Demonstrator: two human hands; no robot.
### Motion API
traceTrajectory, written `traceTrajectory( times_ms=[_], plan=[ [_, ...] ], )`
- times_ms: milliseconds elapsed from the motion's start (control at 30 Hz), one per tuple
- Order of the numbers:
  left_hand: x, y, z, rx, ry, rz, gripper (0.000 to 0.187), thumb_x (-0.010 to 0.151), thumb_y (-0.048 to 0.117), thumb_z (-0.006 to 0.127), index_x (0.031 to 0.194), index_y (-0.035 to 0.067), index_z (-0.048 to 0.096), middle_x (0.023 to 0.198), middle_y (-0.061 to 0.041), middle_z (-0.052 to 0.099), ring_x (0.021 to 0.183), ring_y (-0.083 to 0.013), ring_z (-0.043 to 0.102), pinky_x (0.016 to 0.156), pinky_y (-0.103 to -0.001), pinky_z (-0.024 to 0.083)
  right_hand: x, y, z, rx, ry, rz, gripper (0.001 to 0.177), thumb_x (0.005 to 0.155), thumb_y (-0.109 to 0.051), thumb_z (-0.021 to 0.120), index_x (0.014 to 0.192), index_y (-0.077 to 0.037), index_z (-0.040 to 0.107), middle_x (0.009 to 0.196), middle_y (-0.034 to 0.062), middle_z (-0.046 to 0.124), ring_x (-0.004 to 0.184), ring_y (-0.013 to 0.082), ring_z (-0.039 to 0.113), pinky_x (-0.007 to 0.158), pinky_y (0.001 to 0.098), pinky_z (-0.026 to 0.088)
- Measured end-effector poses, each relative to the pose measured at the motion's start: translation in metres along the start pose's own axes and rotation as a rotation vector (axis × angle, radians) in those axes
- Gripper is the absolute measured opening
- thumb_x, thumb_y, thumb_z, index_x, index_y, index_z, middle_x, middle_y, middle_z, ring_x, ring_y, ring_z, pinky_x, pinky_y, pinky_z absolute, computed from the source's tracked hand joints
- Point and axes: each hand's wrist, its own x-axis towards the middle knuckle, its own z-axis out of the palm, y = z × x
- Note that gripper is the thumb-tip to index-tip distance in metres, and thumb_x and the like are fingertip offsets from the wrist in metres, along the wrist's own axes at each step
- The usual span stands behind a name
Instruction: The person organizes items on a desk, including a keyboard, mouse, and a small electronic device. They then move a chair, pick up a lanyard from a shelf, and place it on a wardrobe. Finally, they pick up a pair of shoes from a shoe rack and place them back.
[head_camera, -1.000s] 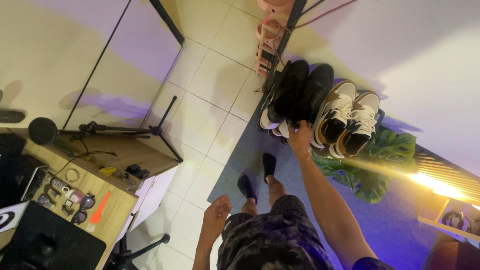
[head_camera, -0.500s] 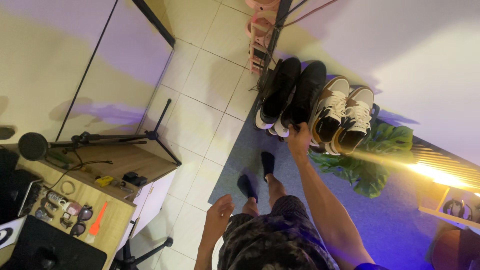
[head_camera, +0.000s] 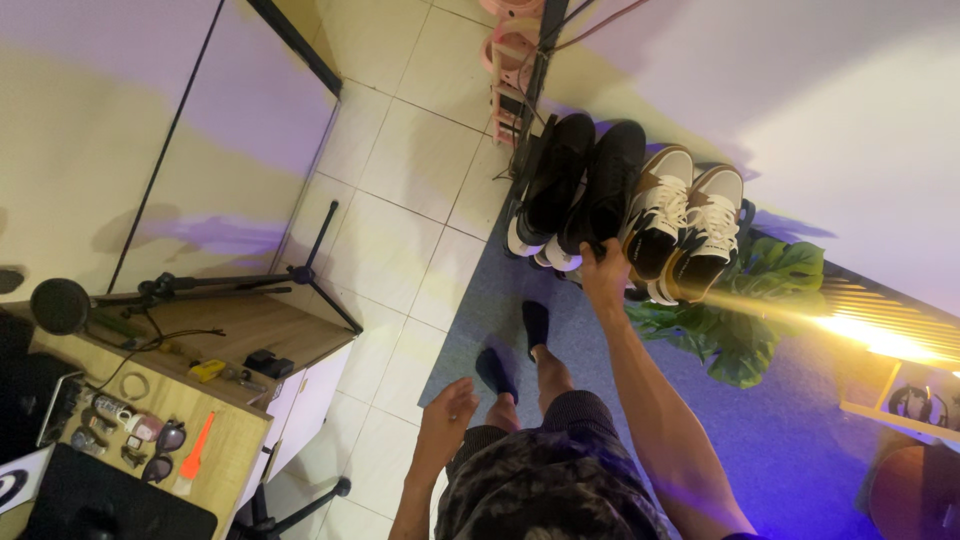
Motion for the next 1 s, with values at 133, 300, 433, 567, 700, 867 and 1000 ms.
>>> traceTrajectory(
  times_ms=[133, 300, 433, 567, 700, 867, 1000],
  plan=[
    [0.014, 0.013, 0.004, 0.024, -0.027, 0.021, 0.046, 0.095, 0.024, 0.068, 0.137, 0.006, 0.060, 0.129, -0.016, 0.072, 0.118, -0.0258, 0.071, 0.093, -0.036, 0.058, 0.001, -0.006, -0.002, -0.035, 0.015, -0.020, 0.030, 0.092, -0.021, 0.077, 0.092, 0.006, 0.064, 0.081, 0.0254, 0.069, 0.076, 0.0391, 0.070, 0.069, 0.0464, 0.054],
    [0.039, 0.031, 0.010, 0.066, -0.010, 0.108, 0.047, 0.093, 0.024, 0.069, 0.135, 0.004, 0.062, 0.124, -0.017, 0.074, 0.114, -0.0265, 0.073, 0.093, -0.037, 0.059, 0.005, -0.021, -0.007, -0.063, 0.040, -0.023, 0.029, 0.094, -0.021, 0.075, 0.093, 0.005, 0.062, 0.083, 0.0279, 0.070, 0.081, 0.0461, 0.070, 0.069, 0.0493, 0.054],
    [0.051, 0.041, 0.009, 0.110, -0.014, 0.196, 0.047, 0.094, 0.025, 0.069, 0.135, 0.004, 0.062, 0.125, -0.017, 0.073, 0.115, -0.0268, 0.073, 0.094, -0.036, 0.058, 0.010, -0.033, -0.021, -0.025, -0.010, 0.074, 0.031, 0.094, -0.023, 0.074, 0.093, 0.005, 0.062, 0.078, 0.0238, 0.070, 0.072, 0.0381, 0.071, 0.065, 0.0450, 0.054],
    [0.060, 0.048, 0.009, 0.136, -0.008, 0.208, 0.046, 0.094, 0.025, 0.070, 0.134, 0.004, 0.063, 0.124, -0.017, 0.073, 0.114, -0.0277, 0.073, 0.095, -0.036, 0.057, 0.015, -0.048, -0.039, 0.078, -0.046, 0.124, 0.031, 0.093, -0.024, 0.073, 0.095, 0.004, 0.062, 0.074, 0.0185, 0.070, 0.065, 0.0287, 0.067, 0.060, 0.0408, 0.052],
    [0.071, 0.051, 0.011, 0.133, -0.020, 0.193, 0.046, 0.094, 0.026, 0.069, 0.135, 0.005, 0.063, 0.124, -0.017, 0.074, 0.113, -0.0278, 0.073, 0.093, -0.036, 0.058, 0.015, -0.065, -0.064, -0.028, -0.095, 0.140, 0.033, 0.094, -0.025, 0.076, 0.093, 0.005, 0.063, 0.071, 0.0167, 0.067, 0.061, 0.0233, 0.065, 0.060, 0.0381, 0.051],
    [0.097, 0.054, 0.017, 0.154, -0.037, 0.269, 0.045, 0.094, 0.025, 0.069, 0.134, 0.004, 0.063, 0.124, -0.019, 0.073, 0.113, -0.0277, 0.073, 0.093, -0.035, 0.057, -0.013, -0.084, -0.109, 0.020, -0.161, 0.148, 0.030, 0.095, -0.025, 0.072, 0.098, 0.004, 0.063, 0.076, 0.0135, 0.070, 0.066, 0.0182, 0.064, 0.060, 0.0361, 0.051],
    [0.139, 0.065, 0.029, 0.288, 0.019, 0.448, 0.043, 0.093, 0.021, 0.071, 0.131, 0.002, 0.064, 0.125, -0.022, 0.070, 0.116, -0.0335, 0.070, 0.095, -0.040, 0.055, -0.053, -0.084, -0.152, 0.102, -0.246, 0.150, 0.032, 0.092, -0.024, 0.071, 0.108, 0.002, 0.064, 0.083, 0.0111, 0.073, 0.072, 0.0160, 0.066, 0.064, 0.0331, 0.052]
  ],
)
